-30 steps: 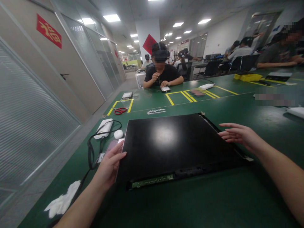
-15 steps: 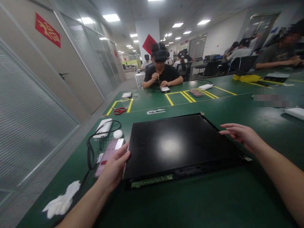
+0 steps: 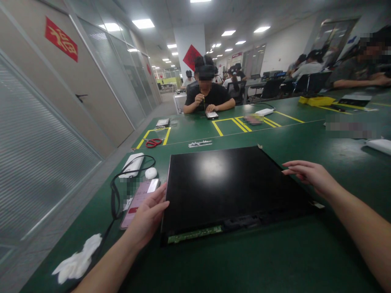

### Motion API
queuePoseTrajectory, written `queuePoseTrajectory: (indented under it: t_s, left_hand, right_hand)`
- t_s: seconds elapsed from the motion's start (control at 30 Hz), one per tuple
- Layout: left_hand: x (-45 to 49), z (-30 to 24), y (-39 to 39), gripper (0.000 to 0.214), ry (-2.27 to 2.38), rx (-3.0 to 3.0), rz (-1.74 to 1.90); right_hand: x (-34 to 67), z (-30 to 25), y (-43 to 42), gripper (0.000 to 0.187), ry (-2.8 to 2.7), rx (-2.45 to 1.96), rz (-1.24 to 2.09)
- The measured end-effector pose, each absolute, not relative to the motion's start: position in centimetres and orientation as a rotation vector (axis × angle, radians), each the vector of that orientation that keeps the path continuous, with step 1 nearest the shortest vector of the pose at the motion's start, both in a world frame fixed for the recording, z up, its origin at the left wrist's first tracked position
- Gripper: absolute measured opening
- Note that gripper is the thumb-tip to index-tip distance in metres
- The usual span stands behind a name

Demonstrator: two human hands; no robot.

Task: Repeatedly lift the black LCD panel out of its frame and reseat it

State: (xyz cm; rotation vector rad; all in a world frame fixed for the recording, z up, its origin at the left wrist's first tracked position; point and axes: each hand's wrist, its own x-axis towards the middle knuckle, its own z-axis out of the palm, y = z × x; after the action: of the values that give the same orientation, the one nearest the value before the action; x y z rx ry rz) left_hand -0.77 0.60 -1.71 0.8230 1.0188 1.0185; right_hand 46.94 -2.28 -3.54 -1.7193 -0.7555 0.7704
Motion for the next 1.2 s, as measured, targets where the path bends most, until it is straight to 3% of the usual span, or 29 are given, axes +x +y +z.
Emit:
queuePoseTrajectory:
  t_s: [0.27, 0.47, 0.87, 1.2]
  left_hand:
    - [-0.7, -1.8, 0.7, 0.093, 1.092, 0.793, 0.985]
    - [-1.1, -2.7, 1.1, 0.097, 1.066, 0.811, 0.972]
    - [-1.2, -2.4, 1.0, 0.079, 1.022, 0.802, 0.980]
    - [-1.3, -2.5, 0.9, 0.088, 0.975, 0.799, 0.983]
  right_hand:
    - [47.6, -4.2, -2.0, 0.024, -0.783, -1.761, 0.720]
    - [47.1, -4.3, -2.2, 0.025, -1.039, -1.935, 0.499]
    - [47.0, -4.6, -2.2, 0.036, -1.210, -2.076, 0.396]
    - [46.8, -4.3, -2.3, 0.035, -1.299, -2.115, 0.370]
